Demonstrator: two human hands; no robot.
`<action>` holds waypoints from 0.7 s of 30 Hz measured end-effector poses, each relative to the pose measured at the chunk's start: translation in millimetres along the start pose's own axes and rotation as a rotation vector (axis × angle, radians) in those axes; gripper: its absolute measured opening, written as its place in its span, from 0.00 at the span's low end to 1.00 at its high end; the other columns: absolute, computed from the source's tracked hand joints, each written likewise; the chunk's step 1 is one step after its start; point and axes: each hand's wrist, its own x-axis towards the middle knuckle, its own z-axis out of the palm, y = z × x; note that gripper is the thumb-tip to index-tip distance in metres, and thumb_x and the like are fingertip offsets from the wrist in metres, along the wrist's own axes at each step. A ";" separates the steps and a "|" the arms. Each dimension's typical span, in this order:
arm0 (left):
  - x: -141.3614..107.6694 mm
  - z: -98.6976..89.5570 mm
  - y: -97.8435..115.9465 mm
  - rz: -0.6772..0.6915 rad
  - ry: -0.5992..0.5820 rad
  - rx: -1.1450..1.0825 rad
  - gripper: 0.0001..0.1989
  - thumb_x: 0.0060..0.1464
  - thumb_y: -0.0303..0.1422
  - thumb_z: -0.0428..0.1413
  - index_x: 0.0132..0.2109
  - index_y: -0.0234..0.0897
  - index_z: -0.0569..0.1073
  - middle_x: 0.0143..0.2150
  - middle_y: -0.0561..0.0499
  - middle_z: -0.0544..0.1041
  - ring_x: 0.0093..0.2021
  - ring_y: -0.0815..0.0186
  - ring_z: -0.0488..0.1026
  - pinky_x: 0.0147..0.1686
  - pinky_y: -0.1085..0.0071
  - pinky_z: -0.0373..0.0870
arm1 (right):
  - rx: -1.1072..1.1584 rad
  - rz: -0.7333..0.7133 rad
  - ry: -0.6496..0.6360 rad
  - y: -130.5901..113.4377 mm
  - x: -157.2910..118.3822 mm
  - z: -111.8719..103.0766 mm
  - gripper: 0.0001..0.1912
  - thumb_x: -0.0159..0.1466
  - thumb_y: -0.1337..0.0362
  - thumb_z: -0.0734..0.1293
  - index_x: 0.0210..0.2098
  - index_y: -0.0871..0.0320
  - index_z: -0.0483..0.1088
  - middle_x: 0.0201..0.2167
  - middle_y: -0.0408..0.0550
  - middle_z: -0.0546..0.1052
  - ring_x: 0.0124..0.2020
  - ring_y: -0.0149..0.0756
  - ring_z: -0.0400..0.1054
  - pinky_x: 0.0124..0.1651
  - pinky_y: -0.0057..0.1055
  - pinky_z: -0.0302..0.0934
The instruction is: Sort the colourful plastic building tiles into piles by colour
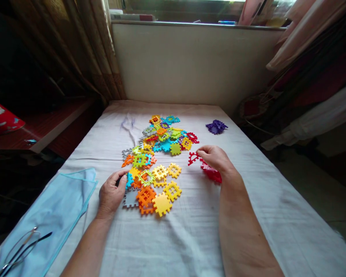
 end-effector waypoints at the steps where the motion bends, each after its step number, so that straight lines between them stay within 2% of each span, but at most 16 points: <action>1: 0.1 -0.2 0.1 0.002 -0.003 0.001 0.17 0.54 0.42 0.50 0.43 0.41 0.79 0.41 0.50 0.82 0.41 0.61 0.78 0.47 0.66 0.74 | -0.002 0.046 -0.018 7.2 0.7 -4.1 0.14 0.61 0.62 0.62 0.36 0.54 0.80 0.26 0.43 0.79 0.29 0.32 0.70 0.31 0.25 0.56; 5: 0.4 -1.1 2.3 0.009 -0.001 0.002 0.17 0.53 0.42 0.50 0.42 0.41 0.79 0.41 0.50 0.82 0.41 0.60 0.79 0.46 0.66 0.74 | -0.018 0.157 -0.120 26.0 2.8 -8.6 0.14 0.61 0.62 0.63 0.38 0.56 0.80 0.23 0.44 0.78 0.24 0.31 0.69 0.29 0.25 0.56; 9: 0.5 -2.0 4.4 0.007 -0.008 0.003 0.18 0.54 0.42 0.50 0.43 0.41 0.79 0.42 0.50 0.82 0.43 0.60 0.79 0.47 0.65 0.74 | -0.040 0.181 -0.164 30.9 4.4 -6.2 0.14 0.62 0.63 0.63 0.40 0.55 0.80 0.23 0.44 0.79 0.23 0.30 0.69 0.28 0.25 0.55; 15: 0.6 -0.7 0.2 0.003 -0.004 0.000 0.18 0.53 0.43 0.50 0.42 0.41 0.79 0.42 0.49 0.82 0.42 0.60 0.79 0.47 0.65 0.74 | -0.157 0.175 -0.101 27.5 2.1 -7.3 0.14 0.62 0.61 0.64 0.41 0.51 0.81 0.28 0.44 0.81 0.28 0.32 0.72 0.32 0.26 0.57; 19: 0.5 0.4 -1.4 0.000 -0.002 -0.006 0.18 0.53 0.43 0.50 0.42 0.41 0.79 0.42 0.49 0.82 0.42 0.60 0.79 0.46 0.66 0.74 | -0.213 0.143 0.066 17.9 0.1 -3.0 0.15 0.63 0.58 0.62 0.42 0.48 0.80 0.39 0.47 0.82 0.38 0.37 0.74 0.35 0.27 0.59; 21: 0.2 0.1 -0.1 -0.002 0.000 -0.006 0.18 0.53 0.43 0.50 0.42 0.41 0.79 0.42 0.49 0.82 0.42 0.60 0.79 0.46 0.66 0.74 | -0.204 0.085 0.120 7.9 -0.8 2.0 0.16 0.64 0.57 0.60 0.43 0.49 0.80 0.40 0.47 0.82 0.39 0.38 0.74 0.36 0.27 0.60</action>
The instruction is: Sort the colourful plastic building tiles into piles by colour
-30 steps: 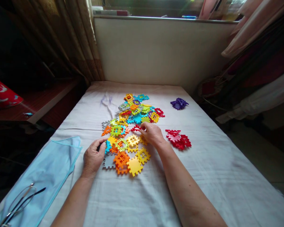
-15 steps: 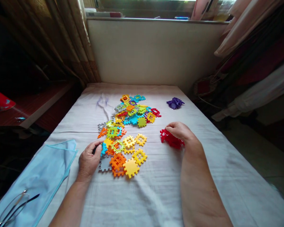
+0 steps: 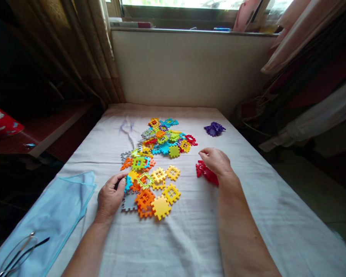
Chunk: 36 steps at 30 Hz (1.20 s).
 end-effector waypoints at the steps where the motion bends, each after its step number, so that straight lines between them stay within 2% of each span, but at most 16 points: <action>1: -0.1 -0.3 1.0 -0.002 0.001 -0.002 0.18 0.53 0.43 0.50 0.41 0.41 0.79 0.42 0.49 0.82 0.42 0.59 0.79 0.47 0.65 0.74 | 0.012 -0.036 0.009 -6.6 -1.5 1.7 0.17 0.65 0.57 0.60 0.43 0.49 0.79 0.40 0.47 0.82 0.39 0.38 0.74 0.36 0.27 0.61; 7: -0.2 -1.7 6.1 0.001 0.002 -0.027 0.18 0.52 0.43 0.49 0.41 0.41 0.79 0.41 0.50 0.82 0.43 0.60 0.79 0.46 0.66 0.75 | 0.077 -0.304 0.012 -52.2 -15.5 18.3 0.16 0.67 0.60 0.60 0.44 0.51 0.78 0.47 0.47 0.79 0.46 0.38 0.72 0.46 0.29 0.63; 12: 0.2 -0.3 5.5 0.004 0.012 -0.038 0.17 0.52 0.42 0.49 0.40 0.41 0.79 0.41 0.49 0.82 0.43 0.59 0.79 0.46 0.66 0.75 | 0.106 -0.539 0.065 -85.7 -23.2 39.8 0.16 0.66 0.64 0.60 0.49 0.53 0.76 0.56 0.51 0.74 0.57 0.41 0.65 0.59 0.36 0.57; 16: 0.2 0.8 3.4 0.009 0.019 -0.045 0.17 0.53 0.42 0.49 0.40 0.40 0.79 0.41 0.49 0.82 0.42 0.60 0.79 0.46 0.66 0.74 | 0.045 -0.588 0.096 -111.1 -20.6 52.4 0.19 0.65 0.64 0.61 0.54 0.53 0.72 0.64 0.53 0.66 0.64 0.47 0.57 0.63 0.44 0.52; 22: 0.4 1.4 0.0 0.033 0.021 -0.039 0.17 0.54 0.42 0.49 0.40 0.40 0.79 0.40 0.49 0.82 0.41 0.61 0.79 0.45 0.67 0.75 | -0.058 -0.636 0.043 -141.5 -4.7 57.7 0.21 0.66 0.65 0.58 0.57 0.54 0.69 0.68 0.50 0.59 0.68 0.46 0.49 0.66 0.48 0.43; 26: 0.7 1.8 -1.9 0.053 0.020 -0.033 0.17 0.54 0.42 0.49 0.41 0.40 0.79 0.41 0.49 0.82 0.42 0.61 0.79 0.45 0.67 0.75 | -0.113 -0.671 0.020 -151.8 5.6 61.0 0.22 0.66 0.68 0.56 0.58 0.53 0.68 0.69 0.48 0.59 0.69 0.45 0.47 0.67 0.48 0.40; 30: 0.8 3.2 -3.6 0.060 0.030 -0.044 0.17 0.55 0.42 0.49 0.40 0.40 0.79 0.40 0.49 0.82 0.42 0.61 0.79 0.44 0.67 0.75 | -0.122 -0.728 0.040 -153.7 8.2 59.9 0.24 0.66 0.71 0.55 0.59 0.57 0.67 0.66 0.51 0.62 0.68 0.45 0.49 0.68 0.48 0.39; 33: 0.9 3.4 -3.3 0.063 0.029 -0.049 0.17 0.54 0.41 0.49 0.40 0.40 0.79 0.40 0.49 0.82 0.41 0.61 0.79 0.45 0.66 0.75 | -0.079 -0.771 0.116 -147.7 2.1 52.1 0.23 0.67 0.71 0.54 0.58 0.60 0.68 0.64 0.53 0.66 0.67 0.45 0.51 0.68 0.47 0.39; 36: 1.0 2.6 -2.1 0.064 0.028 -0.046 0.16 0.54 0.41 0.49 0.40 0.41 0.79 0.40 0.49 0.82 0.41 0.61 0.79 0.45 0.67 0.75 | 0.013 -0.792 0.186 -132.9 -10.1 42.9 0.20 0.67 0.67 0.57 0.56 0.60 0.70 0.61 0.54 0.69 0.64 0.46 0.56 0.66 0.44 0.46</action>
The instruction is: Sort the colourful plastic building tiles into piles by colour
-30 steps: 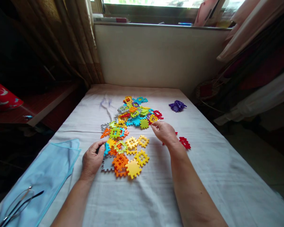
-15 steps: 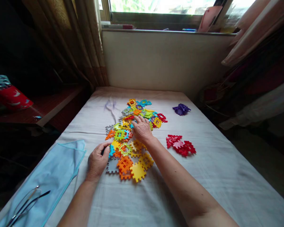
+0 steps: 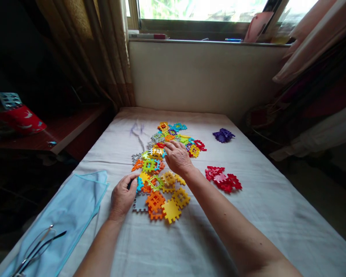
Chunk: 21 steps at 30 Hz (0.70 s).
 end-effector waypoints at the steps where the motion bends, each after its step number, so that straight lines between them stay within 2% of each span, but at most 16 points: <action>1: 0.0 -0.3 0.5 -0.001 0.000 0.003 0.16 0.54 0.41 0.49 0.40 0.41 0.79 0.40 0.50 0.82 0.41 0.61 0.79 0.44 0.67 0.75 | 0.035 0.011 0.029 2.1 -7.9 -3.5 0.19 0.67 0.66 0.58 0.54 0.59 0.72 0.60 0.53 0.71 0.61 0.45 0.60 0.63 0.42 0.51; 4: 0.0 -1.1 1.7 -0.001 -0.004 0.012 0.16 0.54 0.41 0.49 0.40 0.41 0.79 0.40 0.50 0.83 0.42 0.61 0.79 0.45 0.67 0.75 | 0.175 0.094 0.112 16.4 -35.3 -12.1 0.14 0.67 0.64 0.59 0.43 0.55 0.77 0.51 0.49 0.77 0.48 0.38 0.71 0.52 0.33 0.62; 6: 0.1 -1.3 2.4 -0.002 -0.003 0.014 0.16 0.54 0.41 0.49 0.40 0.41 0.79 0.40 0.50 0.83 0.42 0.61 0.79 0.45 0.67 0.75 | 0.265 0.186 0.172 34.2 -54.5 -19.1 0.12 0.65 0.63 0.61 0.37 0.54 0.77 0.43 0.47 0.80 0.41 0.35 0.73 0.45 0.29 0.64; 9: 0.5 -1.4 3.6 -0.011 -0.002 0.010 0.16 0.53 0.42 0.49 0.39 0.41 0.79 0.40 0.51 0.83 0.41 0.61 0.79 0.45 0.68 0.75 | 0.370 0.389 0.226 71.5 -81.7 -36.3 0.10 0.61 0.62 0.63 0.34 0.55 0.77 0.35 0.47 0.80 0.33 0.33 0.73 0.39 0.27 0.63; 12: 0.9 -1.6 4.3 -0.014 -0.003 0.011 0.17 0.52 0.42 0.49 0.40 0.41 0.79 0.41 0.50 0.83 0.42 0.61 0.79 0.45 0.67 0.75 | 0.421 0.623 0.151 109.9 -105.4 -57.4 0.12 0.58 0.60 0.63 0.35 0.56 0.77 0.26 0.44 0.78 0.26 0.32 0.70 0.33 0.27 0.61; 15: 1.1 -2.0 3.3 -0.020 -0.003 0.026 0.17 0.52 0.43 0.49 0.40 0.41 0.79 0.41 0.50 0.83 0.42 0.60 0.79 0.45 0.67 0.75 | 0.438 0.714 0.047 135.6 -122.5 -70.7 0.10 0.54 0.62 0.64 0.30 0.57 0.76 0.25 0.43 0.78 0.26 0.32 0.69 0.32 0.26 0.60; 18: 1.1 -2.5 1.4 -0.022 -0.017 0.039 0.17 0.52 0.43 0.49 0.40 0.42 0.79 0.41 0.51 0.83 0.42 0.60 0.79 0.45 0.68 0.75 | 0.477 0.745 -0.069 145.6 -129.7 -72.8 0.09 0.53 0.63 0.64 0.29 0.58 0.76 0.24 0.43 0.77 0.25 0.31 0.68 0.30 0.25 0.59; 21: 1.3 -2.5 -0.5 -0.021 -0.029 0.040 0.18 0.53 0.43 0.49 0.42 0.42 0.79 0.42 0.51 0.83 0.42 0.61 0.79 0.47 0.67 0.74 | 0.448 0.774 -0.150 145.7 -127.9 -70.3 0.10 0.53 0.65 0.64 0.30 0.58 0.76 0.23 0.43 0.76 0.24 0.30 0.67 0.28 0.24 0.57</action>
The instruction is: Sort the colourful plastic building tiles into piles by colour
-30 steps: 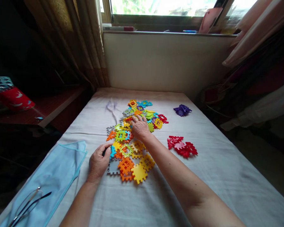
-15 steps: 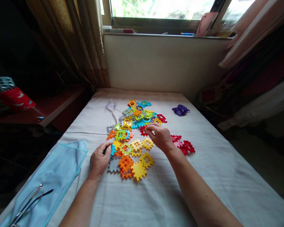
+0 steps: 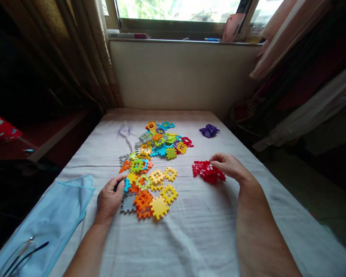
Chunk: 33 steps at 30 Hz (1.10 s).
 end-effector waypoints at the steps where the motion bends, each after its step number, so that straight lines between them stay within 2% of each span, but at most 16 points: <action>1: 0.1 0.1 -0.5 -0.001 0.001 0.000 0.18 0.53 0.43 0.49 0.42 0.42 0.79 0.42 0.51 0.83 0.42 0.60 0.79 0.47 0.67 0.74 | -0.029 0.011 -0.008 -1.7 0.5 0.8 0.10 0.54 0.65 0.64 0.31 0.58 0.77 0.23 0.43 0.76 0.24 0.30 0.66 0.28 0.24 0.56; 6: 0.4 0.1 -0.2 -0.012 -0.011 0.007 0.19 0.53 0.44 0.49 0.42 0.41 0.79 0.43 0.50 0.82 0.43 0.60 0.79 0.48 0.66 0.74 | -0.258 0.072 -0.054 -12.1 -3.0 -1.9 0.12 0.55 0.66 0.64 0.35 0.56 0.79 0.21 0.42 0.75 0.24 0.31 0.67 0.28 0.25 0.55; 9: -0.2 -0.3 1.7 -0.015 -0.009 0.007 0.18 0.53 0.43 0.49 0.42 0.42 0.79 0.42 0.51 0.83 0.42 0.61 0.79 0.47 0.67 0.74 | -0.378 0.057 0.010 -17.7 -3.2 -3.2 0.12 0.57 0.63 0.65 0.36 0.54 0.79 0.24 0.44 0.76 0.28 0.33 0.68 0.32 0.27 0.57; 11: -0.6 -0.4 2.9 -0.017 0.002 0.006 0.17 0.52 0.43 0.49 0.41 0.42 0.79 0.42 0.51 0.83 0.42 0.61 0.79 0.47 0.68 0.74 | -0.384 -0.018 0.074 -23.8 5.3 1.9 0.14 0.59 0.60 0.64 0.40 0.53 0.79 0.31 0.46 0.79 0.31 0.35 0.70 0.36 0.28 0.60; 14: -0.8 -0.2 3.6 -0.012 0.008 0.003 0.17 0.52 0.42 0.49 0.40 0.42 0.79 0.41 0.51 0.83 0.42 0.61 0.79 0.45 0.68 0.75 | -0.325 -0.140 0.155 -39.5 35.5 20.5 0.20 0.61 0.59 0.64 0.51 0.54 0.75 0.47 0.51 0.78 0.40 0.38 0.72 0.46 0.31 0.62; 16: -0.7 0.3 3.1 -0.007 0.011 0.000 0.16 0.53 0.42 0.50 0.40 0.43 0.79 0.41 0.52 0.83 0.42 0.61 0.79 0.46 0.68 0.75 | -0.288 -0.160 0.193 -52.7 63.2 36.4 0.24 0.62 0.58 0.63 0.57 0.56 0.71 0.54 0.54 0.75 0.49 0.41 0.70 0.53 0.33 0.61; 19: -0.3 1.1 2.0 -0.005 0.024 -0.005 0.16 0.53 0.42 0.49 0.40 0.42 0.79 0.41 0.51 0.83 0.42 0.61 0.79 0.45 0.68 0.75 | -0.273 -0.059 0.207 -68.7 100.7 57.1 0.28 0.64 0.55 0.63 0.61 0.56 0.66 0.60 0.56 0.69 0.59 0.46 0.64 0.58 0.39 0.59; 22: 0.4 1.0 2.2 -0.003 0.016 -0.010 0.17 0.53 0.42 0.49 0.40 0.41 0.79 0.41 0.50 0.83 0.42 0.60 0.79 0.46 0.67 0.75 | -0.291 0.069 0.146 -76.1 118.6 71.5 0.30 0.65 0.49 0.60 0.63 0.54 0.64 0.60 0.58 0.68 0.60 0.50 0.63 0.57 0.46 0.59; 24: 0.9 0.5 3.3 0.002 0.004 -0.017 0.16 0.53 0.41 0.49 0.40 0.41 0.79 0.41 0.50 0.83 0.42 0.60 0.79 0.47 0.66 0.74 | -0.297 0.085 0.100 -79.1 117.7 81.1 0.28 0.66 0.47 0.58 0.60 0.53 0.67 0.58 0.58 0.71 0.59 0.49 0.64 0.57 0.47 0.59; 27: 1.2 -0.1 4.7 0.008 -0.004 -0.025 0.16 0.53 0.41 0.49 0.40 0.42 0.79 0.41 0.50 0.83 0.42 0.60 0.79 0.47 0.67 0.74 | -0.291 0.004 0.085 -87.3 100.5 99.7 0.26 0.66 0.48 0.58 0.59 0.52 0.68 0.58 0.55 0.71 0.59 0.47 0.64 0.58 0.45 0.58; 30: 1.0 0.4 4.7 0.009 0.007 -0.016 0.16 0.53 0.42 0.49 0.40 0.42 0.79 0.41 0.50 0.83 0.42 0.60 0.79 0.45 0.67 0.75 | -0.285 -0.089 0.109 -100.3 69.8 122.3 0.27 0.66 0.50 0.59 0.61 0.55 0.66 0.59 0.57 0.69 0.59 0.46 0.63 0.61 0.45 0.55; 33: 0.5 1.5 3.8 0.007 0.016 -0.017 0.16 0.53 0.42 0.49 0.40 0.42 0.79 0.40 0.50 0.83 0.42 0.60 0.79 0.45 0.67 0.75 | -0.265 -0.209 0.085 -112.6 32.1 142.6 0.25 0.67 0.51 0.59 0.60 0.51 0.66 0.62 0.54 0.66 0.62 0.46 0.60 0.63 0.51 0.51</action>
